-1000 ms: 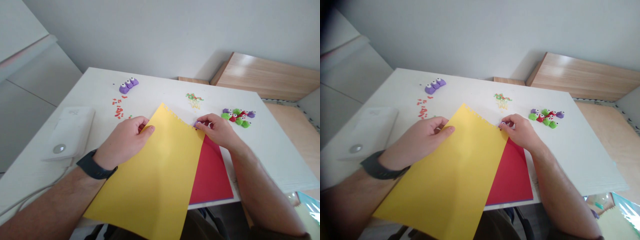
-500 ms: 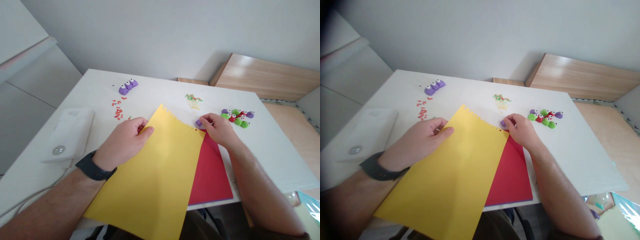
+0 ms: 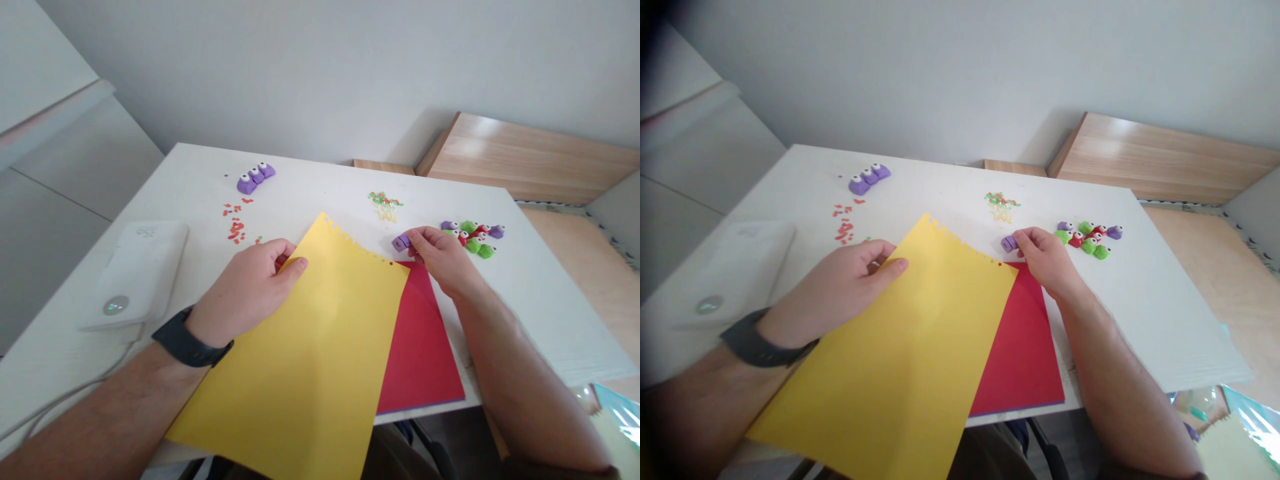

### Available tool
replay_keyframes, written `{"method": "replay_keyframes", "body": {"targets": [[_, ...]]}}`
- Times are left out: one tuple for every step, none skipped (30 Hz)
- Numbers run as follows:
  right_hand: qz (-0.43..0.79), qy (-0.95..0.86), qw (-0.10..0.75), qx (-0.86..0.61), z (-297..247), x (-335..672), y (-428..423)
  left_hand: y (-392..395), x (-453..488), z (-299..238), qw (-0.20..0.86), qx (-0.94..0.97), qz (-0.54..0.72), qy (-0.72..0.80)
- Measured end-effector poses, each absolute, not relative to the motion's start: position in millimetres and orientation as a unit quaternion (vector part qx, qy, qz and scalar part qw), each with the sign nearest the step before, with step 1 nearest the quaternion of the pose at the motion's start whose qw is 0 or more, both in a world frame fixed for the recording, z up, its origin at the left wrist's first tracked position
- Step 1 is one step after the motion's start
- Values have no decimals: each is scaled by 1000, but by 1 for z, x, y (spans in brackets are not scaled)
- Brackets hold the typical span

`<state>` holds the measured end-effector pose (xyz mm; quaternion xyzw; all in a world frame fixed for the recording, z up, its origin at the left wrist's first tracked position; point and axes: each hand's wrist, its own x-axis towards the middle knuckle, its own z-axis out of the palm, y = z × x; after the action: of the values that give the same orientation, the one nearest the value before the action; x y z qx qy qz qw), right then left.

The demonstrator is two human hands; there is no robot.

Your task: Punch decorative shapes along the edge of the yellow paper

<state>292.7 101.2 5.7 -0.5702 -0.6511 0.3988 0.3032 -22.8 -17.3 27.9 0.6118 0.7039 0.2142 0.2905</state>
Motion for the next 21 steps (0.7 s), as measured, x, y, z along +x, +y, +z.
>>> {"method": "replay_keyframes", "body": {"targets": [[420, -641, 310, -563, 7, 292, 101, -17, -23, 27, 290, 611, 214, 704], [438, -631, 316, -557, 8, 291, 100, -17, -23, 27, 290, 611, 215, 705], [454, -622, 320, -552, 9, 291, 99, -17, -23, 27, 290, 611, 214, 705], [468, -614, 323, -547, 9, 290, 99, -17, -23, 26, 290, 611, 213, 705], [480, -607, 327, -543, 10, 290, 98, -17, -23, 26, 289, 611, 212, 706], [489, -601, 330, -540, 11, 290, 98, -17, -22, 26, 289, 611, 210, 707], [495, -596, 332, -538, 11, 289, 97, -17, -22, 27, 288, 611, 210, 707], [500, -593, 334, -536, 11, 289, 97, -17, -22, 27, 287, 611, 209, 708], [505, -591, 334, -533, 11, 289, 97, -17, -22, 27, 287, 610, 209, 708], [510, -589, 335, -530, 11, 289, 97, -17, -22, 27, 286, 610, 208, 709], [515, -588, 334, -526, 11, 289, 97, -17, -22, 28, 287, 609, 208, 709], [520, -587, 334, -523, 11, 289, 97, -18, -22, 28, 288, 609, 208, 709], [525, -585, 333, -521, 10, 289, 97, -18, -22, 28, 289, 609, 207, 709], [527, -585, 331, -519, 10, 289, 96, -18, -22, 28, 289, 609, 207, 709], [526, -587, 329, -520, 10, 289, 96, -18, -22, 27, 289, 610, 207, 708], [520, -592, 326, -523, 9, 289, 96, -18, -21, 27, 289, 611, 207, 708], [506, -600, 325, -527, 8, 289, 97, -18, -21, 27, 288, 611, 207, 708], [480, -614, 325, -536, 8, 290, 97, -18, -21, 27, 287, 611, 207, 708], [440, -632, 327, -547, 6, 290, 98, -17, -21, 27, 286, 612, 207, 708], [386, -655, 329, -559, 5, 290, 99, -17, -21, 27, 285, 612, 207, 708], [322, -681, 331, -568, 3, 291, 101, -17, -21, 27, 284, 612, 206, 709]]}}
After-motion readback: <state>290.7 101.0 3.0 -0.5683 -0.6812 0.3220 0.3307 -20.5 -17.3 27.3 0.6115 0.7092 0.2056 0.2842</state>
